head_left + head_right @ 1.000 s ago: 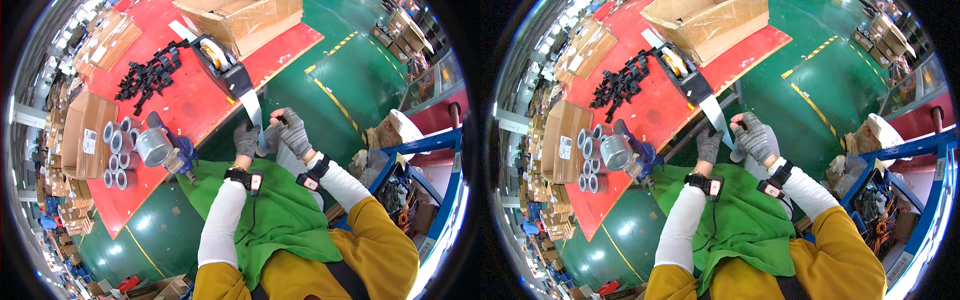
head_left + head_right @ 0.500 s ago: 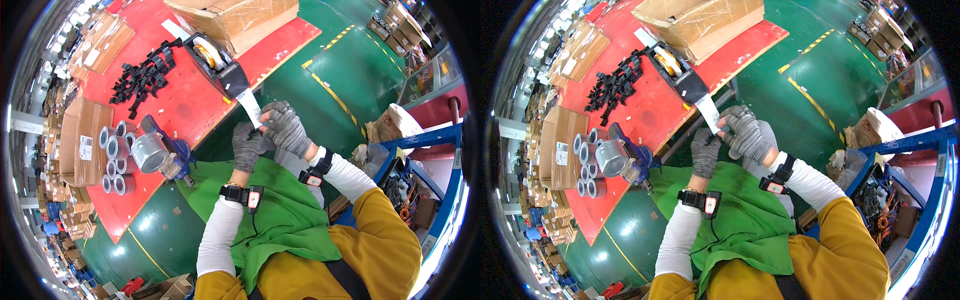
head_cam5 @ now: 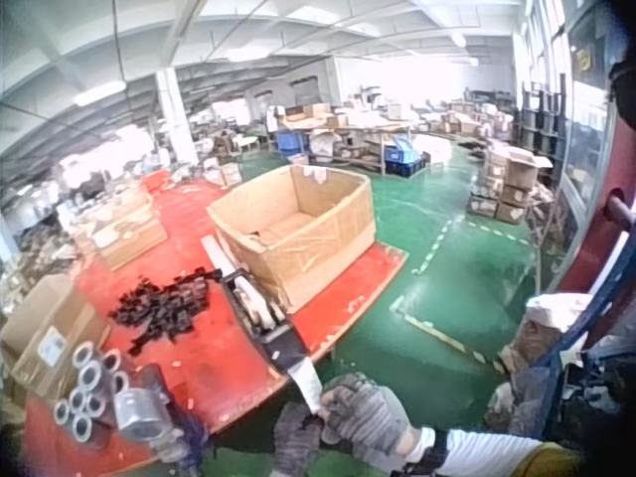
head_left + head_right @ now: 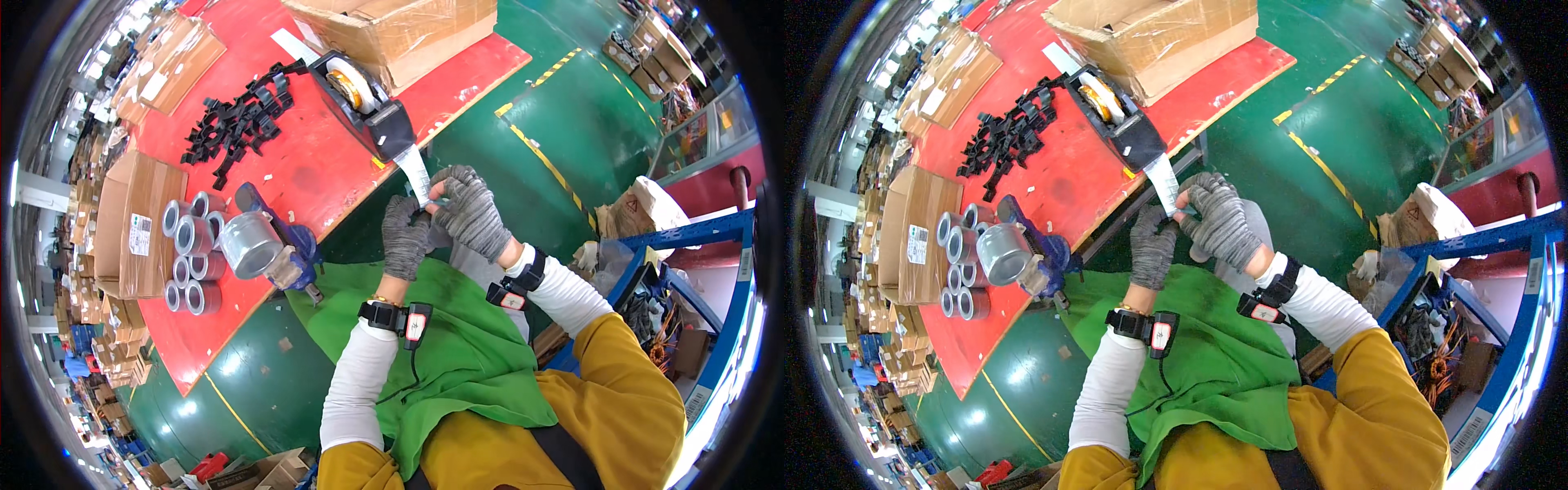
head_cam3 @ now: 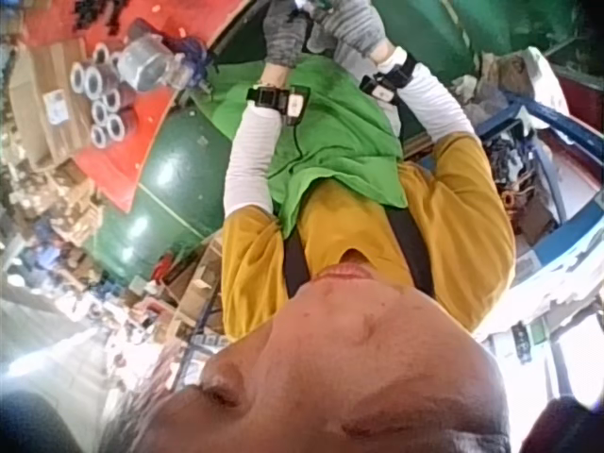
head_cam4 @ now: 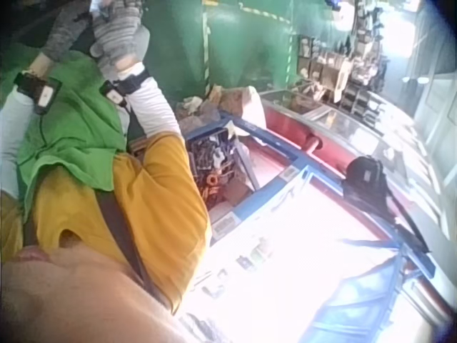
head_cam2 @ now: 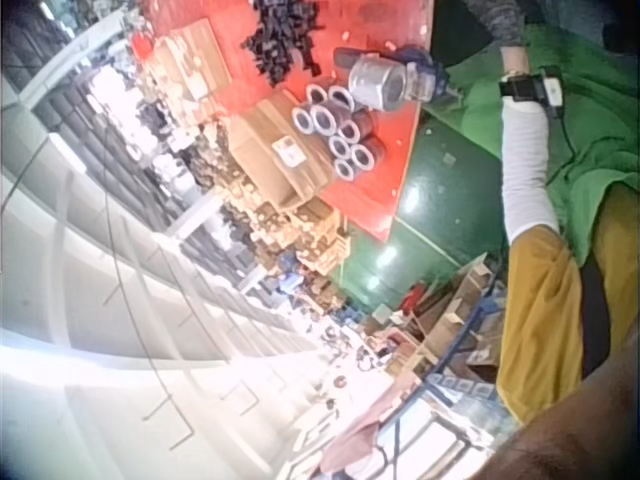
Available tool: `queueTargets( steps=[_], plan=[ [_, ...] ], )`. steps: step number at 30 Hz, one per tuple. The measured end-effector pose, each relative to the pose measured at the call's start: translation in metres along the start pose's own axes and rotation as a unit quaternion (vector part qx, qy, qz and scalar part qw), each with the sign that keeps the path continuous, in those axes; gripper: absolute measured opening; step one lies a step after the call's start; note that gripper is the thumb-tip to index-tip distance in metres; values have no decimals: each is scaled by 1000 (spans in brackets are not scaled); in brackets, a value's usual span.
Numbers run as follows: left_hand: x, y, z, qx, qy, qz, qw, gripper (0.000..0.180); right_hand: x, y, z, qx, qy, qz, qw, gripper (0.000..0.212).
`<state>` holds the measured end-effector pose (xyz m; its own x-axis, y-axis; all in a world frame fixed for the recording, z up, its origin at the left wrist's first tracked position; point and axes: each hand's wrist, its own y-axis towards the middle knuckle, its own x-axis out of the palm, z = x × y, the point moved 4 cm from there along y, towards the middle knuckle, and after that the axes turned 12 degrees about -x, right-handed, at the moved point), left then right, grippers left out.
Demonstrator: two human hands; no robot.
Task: The recorder is assembling circular metal components by attaching small parts, applying tape to the circumference using a dispenser, and organizing the finished parts into cardboard boxes.
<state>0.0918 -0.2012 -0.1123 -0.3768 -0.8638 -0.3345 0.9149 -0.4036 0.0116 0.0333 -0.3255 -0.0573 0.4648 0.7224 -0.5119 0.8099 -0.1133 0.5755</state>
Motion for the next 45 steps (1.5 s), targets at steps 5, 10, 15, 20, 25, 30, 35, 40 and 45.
queueTargets(
  steps=[5,10,15,20,25,30,35,40,45],
  plan=[
    [-3,1,3,44,64,11,997,14,3,-2,-1,14,9,-3,1000,19],
    [-15,-11,13,-40,105,-37,993,29,-4,-6,-14,10,-7,41,999,18],
    [-77,-60,82,34,191,-269,944,53,-26,-15,-24,-32,41,57,997,15],
    [-202,-36,193,-20,316,-300,900,34,-25,-36,-2,61,94,29,993,15],
    [-300,73,172,-167,349,-67,920,24,-10,-43,0,141,114,-5,983,15],
    [-332,167,85,-98,571,-159,799,26,3,-48,3,217,154,-48,963,16],
    [-336,218,9,-245,741,-139,610,41,0,-61,25,178,86,-2,980,15],
    [-315,221,10,-140,779,-107,601,53,9,-57,34,207,123,-12,971,14],
    [-308,204,7,-201,780,-158,572,48,20,-29,16,220,162,-68,960,14]
  ],
)
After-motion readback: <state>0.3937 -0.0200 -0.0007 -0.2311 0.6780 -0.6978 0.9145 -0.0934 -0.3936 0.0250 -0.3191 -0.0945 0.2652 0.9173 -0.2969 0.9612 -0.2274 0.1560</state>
